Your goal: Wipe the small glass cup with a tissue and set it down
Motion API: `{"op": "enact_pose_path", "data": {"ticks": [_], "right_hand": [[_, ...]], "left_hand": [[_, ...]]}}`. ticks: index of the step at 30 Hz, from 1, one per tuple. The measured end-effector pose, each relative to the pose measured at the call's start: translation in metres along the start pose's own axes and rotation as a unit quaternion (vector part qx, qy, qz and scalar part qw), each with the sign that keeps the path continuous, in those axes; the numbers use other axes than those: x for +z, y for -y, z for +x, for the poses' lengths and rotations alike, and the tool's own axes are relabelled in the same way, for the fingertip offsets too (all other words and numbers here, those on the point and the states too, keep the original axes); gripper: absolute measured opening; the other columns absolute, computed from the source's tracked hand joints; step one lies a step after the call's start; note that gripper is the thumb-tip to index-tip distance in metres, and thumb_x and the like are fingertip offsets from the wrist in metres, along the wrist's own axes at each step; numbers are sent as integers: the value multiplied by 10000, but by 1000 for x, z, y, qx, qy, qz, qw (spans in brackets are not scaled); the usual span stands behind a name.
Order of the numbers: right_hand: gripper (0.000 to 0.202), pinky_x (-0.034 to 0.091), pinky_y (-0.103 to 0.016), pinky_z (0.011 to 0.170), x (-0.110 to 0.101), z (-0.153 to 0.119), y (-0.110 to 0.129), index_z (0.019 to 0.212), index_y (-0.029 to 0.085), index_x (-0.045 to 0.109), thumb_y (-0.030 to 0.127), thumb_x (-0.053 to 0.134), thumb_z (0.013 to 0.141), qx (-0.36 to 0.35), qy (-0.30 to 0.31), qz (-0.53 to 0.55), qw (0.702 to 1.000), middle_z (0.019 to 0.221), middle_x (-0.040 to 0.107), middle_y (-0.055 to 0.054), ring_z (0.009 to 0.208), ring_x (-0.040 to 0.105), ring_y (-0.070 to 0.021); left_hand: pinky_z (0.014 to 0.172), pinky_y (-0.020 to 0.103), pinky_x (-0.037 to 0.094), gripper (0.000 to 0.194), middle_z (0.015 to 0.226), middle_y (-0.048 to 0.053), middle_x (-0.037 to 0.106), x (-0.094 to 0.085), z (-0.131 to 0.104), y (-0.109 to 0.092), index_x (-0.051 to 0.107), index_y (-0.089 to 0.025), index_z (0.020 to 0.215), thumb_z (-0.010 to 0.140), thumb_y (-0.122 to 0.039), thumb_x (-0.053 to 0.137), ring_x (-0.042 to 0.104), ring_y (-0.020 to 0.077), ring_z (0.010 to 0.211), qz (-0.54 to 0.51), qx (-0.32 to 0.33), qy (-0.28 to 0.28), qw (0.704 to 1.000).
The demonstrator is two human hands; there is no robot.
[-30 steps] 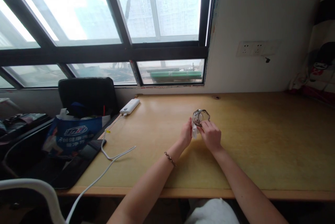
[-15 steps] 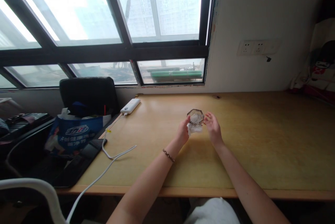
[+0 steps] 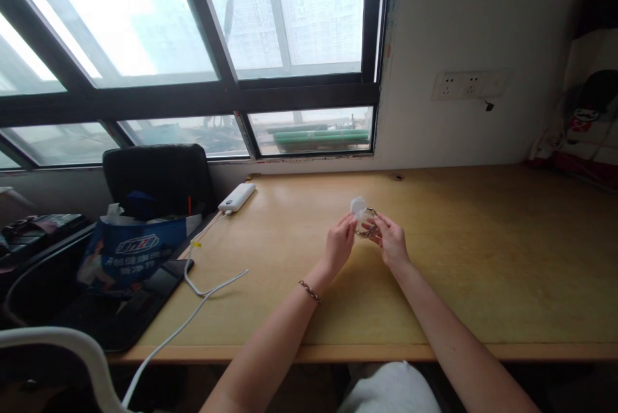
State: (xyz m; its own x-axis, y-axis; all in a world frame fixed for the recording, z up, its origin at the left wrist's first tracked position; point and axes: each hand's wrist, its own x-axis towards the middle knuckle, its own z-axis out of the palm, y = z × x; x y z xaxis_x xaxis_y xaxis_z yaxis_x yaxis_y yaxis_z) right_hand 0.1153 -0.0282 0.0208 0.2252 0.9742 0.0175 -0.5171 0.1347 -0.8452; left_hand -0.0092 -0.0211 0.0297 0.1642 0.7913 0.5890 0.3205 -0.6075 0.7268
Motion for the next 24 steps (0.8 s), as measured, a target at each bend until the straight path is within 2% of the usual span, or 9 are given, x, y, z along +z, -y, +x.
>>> {"op": "enact_pose_path", "data": {"ticks": [2, 4, 8, 11, 15, 19, 24], "right_hand": [[413, 504, -241, 528, -1, 1, -3, 973, 131, 561, 336, 626, 621, -6, -11, -6, 1000, 792, 644, -43, 626, 605, -132], [445, 499, -235, 532, -2, 2, -4, 994, 124, 555, 325, 633, 606, -17, -27, -14, 999, 792, 646, -40, 619, 597, -124], [502, 497, -233, 578, -2, 3, -3, 1035, 120, 535, 296, 649, 579, -50, -41, -43, 997, 888, 640, -60, 711, 599, -141], [485, 491, -228, 563, -1, 1, -2, 1033, 119, 533, 299, 639, 595, -37, -20, -40, 998, 872, 645, -62, 673, 599, -131], [463, 485, -223, 527, -1, -1, -1, 1017, 115, 539, 304, 635, 606, 6, -13, -24, 1000, 816, 651, -62, 625, 598, -128], [458, 478, -218, 500, -2, -1, -3, 1013, 110, 544, 311, 629, 610, 12, -22, -21, 999, 809, 650, -66, 640, 599, -140], [451, 487, -237, 551, 0, -1, -4, 996, 114, 555, 297, 637, 591, -3, -20, -26, 999, 791, 652, -46, 639, 599, -137]], "left_hand": [[917, 318, 343, 269, 1044, 63, 566, 0, -2, -6, 573, -182, 958, 841, -271, 347, 463, 174, 1051, 68, 90, 56, 992], [968, 342, 292, 264, 1022, 70, 574, 2, -3, -9, 567, -178, 954, 843, -255, 341, 446, 170, 1075, 127, 135, 94, 978], [969, 359, 275, 270, 812, 46, 611, 2, -5, -11, 575, -172, 836, 846, -262, 321, 554, 136, 832, 200, 147, 132, 960], [943, 335, 296, 295, 672, 21, 588, -2, -4, -10, 575, -168, 748, 842, -275, 317, 545, 109, 673, 222, 162, 146, 950], [967, 416, 206, 280, 735, 38, 601, -6, -3, -10, 590, -183, 727, 810, -350, 382, 526, 155, 809, 300, 183, 114, 929], [976, 493, 90, 273, 838, 63, 610, -3, -3, -12, 608, -198, 814, 777, -403, 432, 456, 223, 981, 390, 178, 69, 901], [981, 509, 57, 382, 934, 91, 594, 3, -7, -18, 582, -174, 970, 764, -457, 430, 413, 270, 1045, 418, 134, 49, 897]]}}
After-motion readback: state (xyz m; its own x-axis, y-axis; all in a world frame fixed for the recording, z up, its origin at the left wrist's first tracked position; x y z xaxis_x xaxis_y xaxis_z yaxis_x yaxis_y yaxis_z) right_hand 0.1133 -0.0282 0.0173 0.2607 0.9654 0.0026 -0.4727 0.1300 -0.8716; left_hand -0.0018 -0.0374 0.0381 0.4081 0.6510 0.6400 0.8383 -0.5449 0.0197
